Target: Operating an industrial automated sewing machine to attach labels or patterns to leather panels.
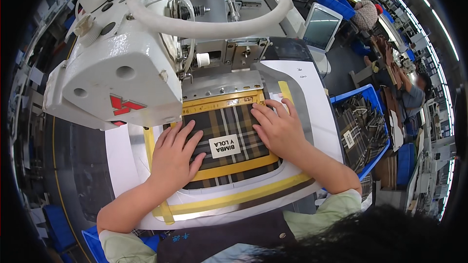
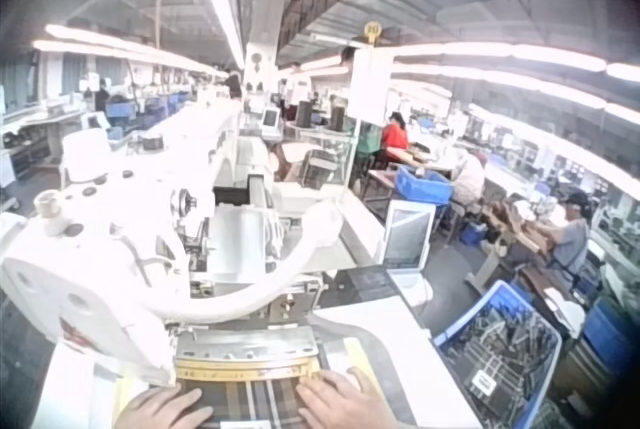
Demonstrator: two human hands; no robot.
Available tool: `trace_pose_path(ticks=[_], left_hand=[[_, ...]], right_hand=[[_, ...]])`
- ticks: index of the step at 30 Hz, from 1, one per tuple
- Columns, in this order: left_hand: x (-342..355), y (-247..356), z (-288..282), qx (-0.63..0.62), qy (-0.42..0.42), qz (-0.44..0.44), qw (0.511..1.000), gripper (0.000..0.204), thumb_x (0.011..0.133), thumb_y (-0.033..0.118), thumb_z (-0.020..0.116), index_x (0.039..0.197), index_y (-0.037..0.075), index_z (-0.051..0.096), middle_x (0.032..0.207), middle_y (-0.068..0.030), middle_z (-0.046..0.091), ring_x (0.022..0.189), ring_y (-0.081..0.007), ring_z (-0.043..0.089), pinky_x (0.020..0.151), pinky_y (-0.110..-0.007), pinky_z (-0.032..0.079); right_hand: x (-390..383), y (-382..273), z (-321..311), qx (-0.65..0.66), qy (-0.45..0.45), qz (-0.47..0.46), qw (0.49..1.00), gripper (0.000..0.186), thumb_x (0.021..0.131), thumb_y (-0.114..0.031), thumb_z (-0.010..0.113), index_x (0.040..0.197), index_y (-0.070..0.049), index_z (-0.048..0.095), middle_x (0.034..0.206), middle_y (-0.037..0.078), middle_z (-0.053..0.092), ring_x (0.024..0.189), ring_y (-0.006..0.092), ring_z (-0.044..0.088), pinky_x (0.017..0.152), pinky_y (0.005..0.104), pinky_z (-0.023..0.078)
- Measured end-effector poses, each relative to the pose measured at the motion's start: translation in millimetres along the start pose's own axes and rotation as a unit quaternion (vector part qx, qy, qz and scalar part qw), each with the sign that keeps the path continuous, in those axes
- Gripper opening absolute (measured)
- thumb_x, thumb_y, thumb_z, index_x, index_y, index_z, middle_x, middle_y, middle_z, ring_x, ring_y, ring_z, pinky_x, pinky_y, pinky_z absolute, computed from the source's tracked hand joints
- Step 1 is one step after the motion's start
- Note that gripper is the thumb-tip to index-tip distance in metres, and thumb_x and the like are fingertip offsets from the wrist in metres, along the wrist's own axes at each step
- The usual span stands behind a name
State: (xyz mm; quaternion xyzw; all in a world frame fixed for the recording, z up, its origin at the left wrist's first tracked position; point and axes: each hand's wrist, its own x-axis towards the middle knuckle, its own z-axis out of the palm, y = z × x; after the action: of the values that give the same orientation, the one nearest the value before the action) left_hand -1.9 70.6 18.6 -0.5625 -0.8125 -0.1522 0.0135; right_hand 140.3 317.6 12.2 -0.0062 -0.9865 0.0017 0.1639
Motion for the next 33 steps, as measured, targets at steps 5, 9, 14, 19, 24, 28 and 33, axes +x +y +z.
trace_pose_path(ticks=[5, 9, 14, 19, 24, 28, 33], left_hand=[[-1.8, -1.3, 0.1, -0.003, 0.008, -0.002, 1.0, 0.048, 0.078, 0.023, 0.068, 0.122, 0.009, 0.056, 0.134, -0.0126, 0.05, 0.124, -0.0341, 0.046, 0.102, -0.046, 0.036], [-1.8, -1.1, 1.8, -0.008, 0.019, 0.007, 1.0, 0.047, 0.078, 0.024, 0.068, 0.121, 0.009, 0.057, 0.134, -0.0124, 0.05, 0.124, -0.0343, 0.047, 0.1, -0.045, 0.039], [-0.9, -0.8, 5.2, 0.003, 0.017, 0.02, 1.0, 0.044, 0.083, 0.03, 0.064, 0.119, 0.006, 0.058, 0.132, -0.0158, 0.05, 0.122, -0.0359, 0.048, 0.099, -0.044, 0.04], [-2.7, -1.9, 5.6, 0.004, 0.018, 0.015, 1.0, 0.043, 0.083, 0.029, 0.063, 0.119, 0.006, 0.058, 0.132, -0.0158, 0.049, 0.122, -0.0361, 0.048, 0.098, -0.044, 0.041], [-1.3, -0.8, 5.8, -0.002, 0.006, 0.003, 1.0, 0.048, 0.08, 0.024, 0.066, 0.124, 0.009, 0.055, 0.135, -0.0136, 0.048, 0.124, -0.0348, 0.046, 0.099, -0.045, 0.04], [-0.2, -0.3, 5.8, 0.005, 0.007, 0.0, 1.0, 0.047, 0.08, 0.023, 0.066, 0.123, 0.009, 0.055, 0.135, -0.0132, 0.048, 0.125, -0.0344, 0.046, 0.1, -0.045, 0.039], [-0.9, -1.1, 6.2, 0.018, 0.005, -0.016, 1.0, 0.047, 0.078, 0.023, 0.068, 0.122, 0.009, 0.056, 0.134, -0.0122, 0.049, 0.124, -0.0337, 0.047, 0.101, -0.045, 0.039]], right_hand=[[3.7, 3.8, 0.6, 0.028, -0.016, 0.001, 0.999, 0.032, 0.082, -0.018, 0.065, 0.112, -0.007, 0.062, 0.122, 0.003, 0.059, 0.114, 0.0218, 0.051, 0.104, 0.0458, 0.032], [2.6, 3.2, -0.7, 0.022, 0.001, -0.019, 1.0, 0.03, 0.083, -0.019, 0.064, 0.11, -0.006, 0.063, 0.118, 0.003, 0.061, 0.111, 0.0201, 0.053, 0.103, 0.044, 0.034], [0.8, 2.8, -2.9, 0.002, -0.011, -0.021, 1.0, 0.031, 0.083, -0.017, 0.064, 0.111, -0.004, 0.062, 0.119, 0.006, 0.061, 0.112, 0.0212, 0.053, 0.102, 0.0429, 0.036], [0.6, 3.4, 3.3, 0.015, -0.008, -0.026, 1.0, 0.033, 0.082, -0.014, 0.065, 0.113, -0.004, 0.061, 0.121, 0.006, 0.06, 0.112, 0.0224, 0.053, 0.103, 0.043, 0.034], [1.3, 6.8, 5.4, 0.012, 0.0, -0.039, 0.999, 0.034, 0.081, -0.014, 0.066, 0.113, -0.003, 0.061, 0.12, 0.007, 0.06, 0.11, 0.0228, 0.055, 0.102, 0.0422, 0.037], [2.6, 8.8, 5.2, 0.01, 0.006, -0.044, 0.999, 0.034, 0.081, -0.014, 0.066, 0.113, -0.003, 0.061, 0.12, 0.008, 0.06, 0.109, 0.023, 0.055, 0.101, 0.0424, 0.037], [5.7, 10.1, 7.2, 0.02, -0.001, -0.063, 0.998, 0.034, 0.08, -0.016, 0.066, 0.111, -0.003, 0.061, 0.12, 0.008, 0.06, 0.108, 0.0237, 0.056, 0.1, 0.0423, 0.038]])
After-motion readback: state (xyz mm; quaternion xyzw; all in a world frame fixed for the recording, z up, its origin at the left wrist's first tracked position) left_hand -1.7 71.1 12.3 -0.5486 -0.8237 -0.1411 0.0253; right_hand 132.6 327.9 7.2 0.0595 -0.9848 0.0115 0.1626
